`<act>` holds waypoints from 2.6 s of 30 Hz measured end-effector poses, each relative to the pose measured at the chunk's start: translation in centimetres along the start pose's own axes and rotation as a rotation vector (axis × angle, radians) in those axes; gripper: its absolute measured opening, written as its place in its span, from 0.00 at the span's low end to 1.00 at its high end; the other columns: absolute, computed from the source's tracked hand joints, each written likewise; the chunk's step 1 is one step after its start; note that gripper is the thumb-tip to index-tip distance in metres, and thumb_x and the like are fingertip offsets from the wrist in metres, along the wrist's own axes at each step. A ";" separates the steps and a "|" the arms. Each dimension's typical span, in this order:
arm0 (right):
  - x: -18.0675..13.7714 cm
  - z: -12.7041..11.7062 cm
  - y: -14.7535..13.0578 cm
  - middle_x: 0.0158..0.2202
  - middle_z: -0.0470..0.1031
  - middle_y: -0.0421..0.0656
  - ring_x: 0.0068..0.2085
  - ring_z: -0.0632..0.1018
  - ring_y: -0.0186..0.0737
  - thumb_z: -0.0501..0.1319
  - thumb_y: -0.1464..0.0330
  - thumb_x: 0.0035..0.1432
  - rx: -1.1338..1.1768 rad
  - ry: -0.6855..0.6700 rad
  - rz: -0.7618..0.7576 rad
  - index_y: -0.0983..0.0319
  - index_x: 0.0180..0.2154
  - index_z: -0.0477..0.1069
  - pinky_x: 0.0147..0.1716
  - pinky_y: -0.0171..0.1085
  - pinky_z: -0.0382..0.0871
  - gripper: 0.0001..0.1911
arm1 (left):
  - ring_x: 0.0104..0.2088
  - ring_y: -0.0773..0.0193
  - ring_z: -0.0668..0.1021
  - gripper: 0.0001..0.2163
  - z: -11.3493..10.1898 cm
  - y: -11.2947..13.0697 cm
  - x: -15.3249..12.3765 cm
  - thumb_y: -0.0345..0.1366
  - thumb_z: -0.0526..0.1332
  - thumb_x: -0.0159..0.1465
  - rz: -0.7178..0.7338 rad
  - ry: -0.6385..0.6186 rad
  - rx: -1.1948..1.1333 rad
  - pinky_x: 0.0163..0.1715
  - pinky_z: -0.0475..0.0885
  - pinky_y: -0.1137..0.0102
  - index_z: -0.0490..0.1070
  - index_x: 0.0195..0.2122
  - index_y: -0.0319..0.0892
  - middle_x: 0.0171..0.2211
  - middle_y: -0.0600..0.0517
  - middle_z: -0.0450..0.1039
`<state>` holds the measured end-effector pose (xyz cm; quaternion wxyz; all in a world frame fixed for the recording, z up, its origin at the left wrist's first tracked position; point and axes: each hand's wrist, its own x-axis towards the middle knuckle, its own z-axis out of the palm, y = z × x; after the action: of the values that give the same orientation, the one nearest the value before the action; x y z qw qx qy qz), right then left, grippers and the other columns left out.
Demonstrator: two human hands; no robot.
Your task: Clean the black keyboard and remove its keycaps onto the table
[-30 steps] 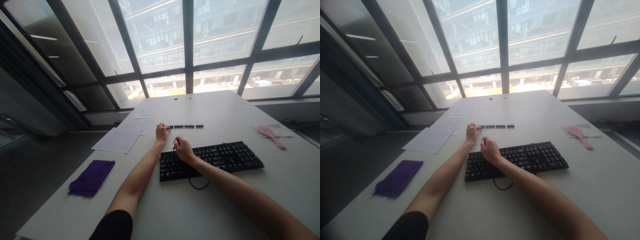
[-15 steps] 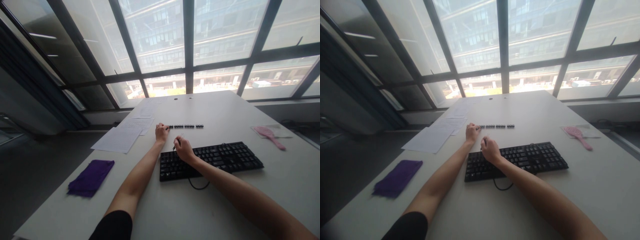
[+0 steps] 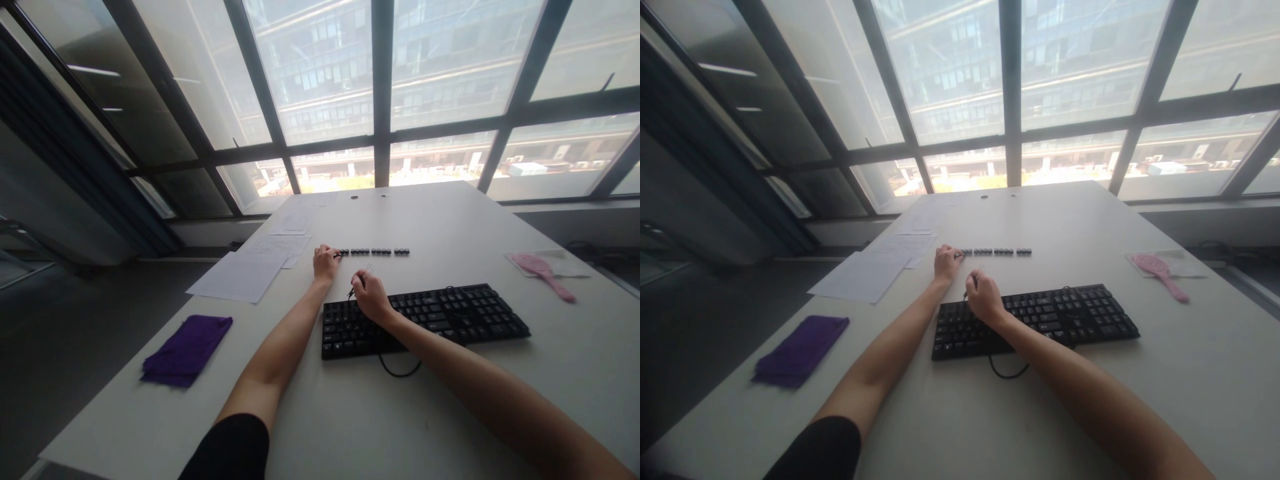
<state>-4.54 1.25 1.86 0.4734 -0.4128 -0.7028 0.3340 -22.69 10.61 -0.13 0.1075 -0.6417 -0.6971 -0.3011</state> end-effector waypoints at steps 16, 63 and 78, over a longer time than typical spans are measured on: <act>1.0 -1.8 0.3 0.19 0.69 0.38 0.23 0.70 0.35 0.51 0.68 0.58 0.084 -0.028 0.123 0.61 0.26 0.67 0.26 0.32 0.59 0.11 | 0.30 0.65 0.76 0.16 -7.9 4.5 -5.5 0.30 0.49 0.68 0.111 -0.362 -0.433 0.36 0.69 0.71 0.72 0.53 0.42 0.30 0.53 0.77; -0.4 -2.3 1.0 0.19 0.65 0.37 0.24 0.68 0.37 0.48 0.68 0.60 -0.001 -0.028 0.073 0.58 0.25 0.62 0.28 0.35 0.59 0.12 | 0.42 0.59 0.75 0.10 -10.1 5.9 -11.8 0.33 0.54 0.67 0.282 -0.367 -0.475 0.49 0.70 0.65 0.76 0.39 0.43 0.36 0.48 0.74; -0.7 -2.4 0.7 0.20 0.66 0.38 0.25 0.69 0.38 0.47 0.65 0.63 -0.020 0.062 0.030 0.58 0.26 0.61 0.29 0.35 0.60 0.13 | 0.41 0.61 0.77 0.06 -9.8 5.2 -11.7 0.38 0.65 0.63 0.248 -0.324 -0.606 0.45 0.72 0.67 0.77 0.40 0.44 0.38 0.49 0.76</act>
<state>-1.98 1.14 1.77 0.4856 -0.4382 -0.6849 0.3212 -18.21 -4.55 2.85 -0.1637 -0.7635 -0.5012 -0.3729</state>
